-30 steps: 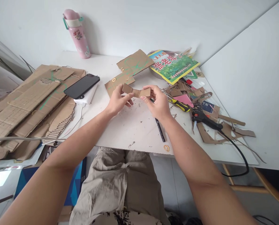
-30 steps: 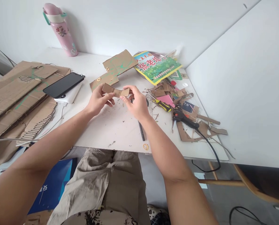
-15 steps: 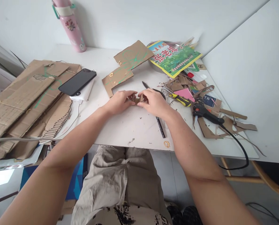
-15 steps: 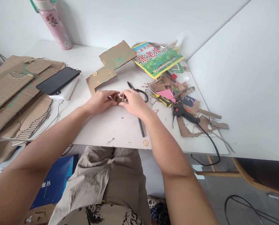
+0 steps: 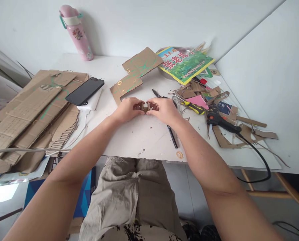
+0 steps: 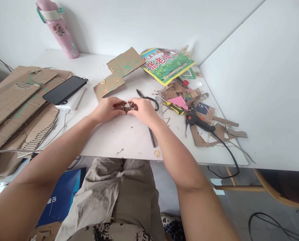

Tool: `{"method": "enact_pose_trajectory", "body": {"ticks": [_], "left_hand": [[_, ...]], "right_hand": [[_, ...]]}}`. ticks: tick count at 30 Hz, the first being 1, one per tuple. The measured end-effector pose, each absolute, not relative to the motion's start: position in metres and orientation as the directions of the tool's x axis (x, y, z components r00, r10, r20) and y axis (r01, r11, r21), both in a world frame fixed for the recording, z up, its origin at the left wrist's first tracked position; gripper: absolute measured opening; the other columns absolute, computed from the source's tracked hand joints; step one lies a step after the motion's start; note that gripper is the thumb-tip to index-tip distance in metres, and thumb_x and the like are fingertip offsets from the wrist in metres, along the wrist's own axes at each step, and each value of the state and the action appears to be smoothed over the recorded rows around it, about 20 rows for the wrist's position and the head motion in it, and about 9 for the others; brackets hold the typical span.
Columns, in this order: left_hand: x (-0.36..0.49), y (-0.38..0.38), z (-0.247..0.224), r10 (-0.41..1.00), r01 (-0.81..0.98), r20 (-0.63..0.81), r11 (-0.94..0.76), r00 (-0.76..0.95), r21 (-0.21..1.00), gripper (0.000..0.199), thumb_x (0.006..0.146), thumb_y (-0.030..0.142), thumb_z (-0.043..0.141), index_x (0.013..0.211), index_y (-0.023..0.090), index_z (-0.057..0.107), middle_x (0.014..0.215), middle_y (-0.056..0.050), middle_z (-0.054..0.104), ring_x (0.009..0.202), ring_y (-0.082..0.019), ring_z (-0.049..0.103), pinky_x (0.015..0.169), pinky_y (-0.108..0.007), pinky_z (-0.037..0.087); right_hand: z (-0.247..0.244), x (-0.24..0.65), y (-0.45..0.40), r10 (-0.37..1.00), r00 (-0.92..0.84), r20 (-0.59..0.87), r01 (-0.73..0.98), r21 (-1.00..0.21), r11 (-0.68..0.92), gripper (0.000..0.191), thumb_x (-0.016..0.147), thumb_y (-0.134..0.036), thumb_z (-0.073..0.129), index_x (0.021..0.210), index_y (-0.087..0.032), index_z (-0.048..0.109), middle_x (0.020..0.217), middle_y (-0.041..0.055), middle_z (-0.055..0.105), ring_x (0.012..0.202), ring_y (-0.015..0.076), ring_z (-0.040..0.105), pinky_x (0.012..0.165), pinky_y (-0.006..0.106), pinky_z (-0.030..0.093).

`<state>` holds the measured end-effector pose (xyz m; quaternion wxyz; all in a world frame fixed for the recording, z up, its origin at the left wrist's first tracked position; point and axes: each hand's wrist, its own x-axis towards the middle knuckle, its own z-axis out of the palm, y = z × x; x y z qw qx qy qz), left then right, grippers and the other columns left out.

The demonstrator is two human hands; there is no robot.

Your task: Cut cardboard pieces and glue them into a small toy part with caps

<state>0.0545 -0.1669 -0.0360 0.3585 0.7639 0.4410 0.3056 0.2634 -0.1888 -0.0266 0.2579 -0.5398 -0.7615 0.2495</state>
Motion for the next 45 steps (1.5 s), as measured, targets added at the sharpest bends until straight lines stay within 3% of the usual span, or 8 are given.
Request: {"method": "enact_pose_trajectory", "body": {"ticks": [21, 27, 34, 45], "left_hand": [[0.054, -0.161, -0.038, 0.874, 0.431, 0.158, -0.375, 0.459, 0.821, 0.02, 0.062, 0.021, 0.085, 0.081, 0.023, 0.081, 0.071, 0.003, 0.068, 0.071, -0.018, 0.064, 0.077, -0.032, 0.055], [0.057, -0.161, -0.036, 0.872, 0.439, 0.171, -0.39, 0.459, 0.809, 0.014, 0.061, 0.016, 0.083, 0.071, 0.023, 0.077, 0.068, 0.004, 0.064, 0.069, -0.017, 0.061, 0.072, -0.029, 0.049], [0.057, -0.163, -0.034, 0.879, 0.464, 0.169, -0.388, 0.446, 0.796, 0.013, 0.061, 0.015, 0.082, 0.069, 0.022, 0.075, 0.068, 0.004, 0.066, 0.069, -0.016, 0.06, 0.071, -0.029, 0.047], [0.051, -0.166, -0.032, 0.914, 0.333, 0.058, -0.204, 0.401, 0.921, 0.031, 0.059, 0.018, 0.091, 0.084, 0.02, 0.074, 0.077, 0.001, 0.075, 0.075, -0.019, 0.072, 0.078, -0.034, 0.061]], "right_hand": [[-0.02, 0.263, -0.189, 0.961, -0.261, 0.09, 0.722, -0.643, 0.256, 0.033, 0.078, -0.017, 0.091, 0.111, -0.021, 0.086, 0.088, 0.0028, 0.08, 0.079, 0.0203, 0.072, 0.078, 0.032, 0.055], [-0.02, 0.26, -0.188, 0.941, -0.317, 0.117, 0.75, -0.577, 0.324, 0.024, 0.081, -0.023, 0.089, 0.105, -0.023, 0.086, 0.093, 0.0038, 0.082, 0.083, 0.0226, 0.072, 0.079, 0.033, 0.053], [-0.016, 0.254, -0.189, 0.934, -0.34, 0.105, 0.807, -0.478, 0.347, 0.027, 0.082, -0.018, 0.088, 0.109, -0.021, 0.086, 0.1, 0.0066, 0.083, 0.091, 0.0261, 0.074, 0.083, 0.034, 0.052], [-0.013, 0.245, -0.184, 0.927, -0.373, 0.043, 0.818, -0.456, 0.35, 0.019, 0.085, -0.018, 0.09, 0.103, -0.019, 0.085, 0.094, 0.0091, 0.082, 0.09, 0.0274, 0.075, 0.081, 0.035, 0.051]]}}
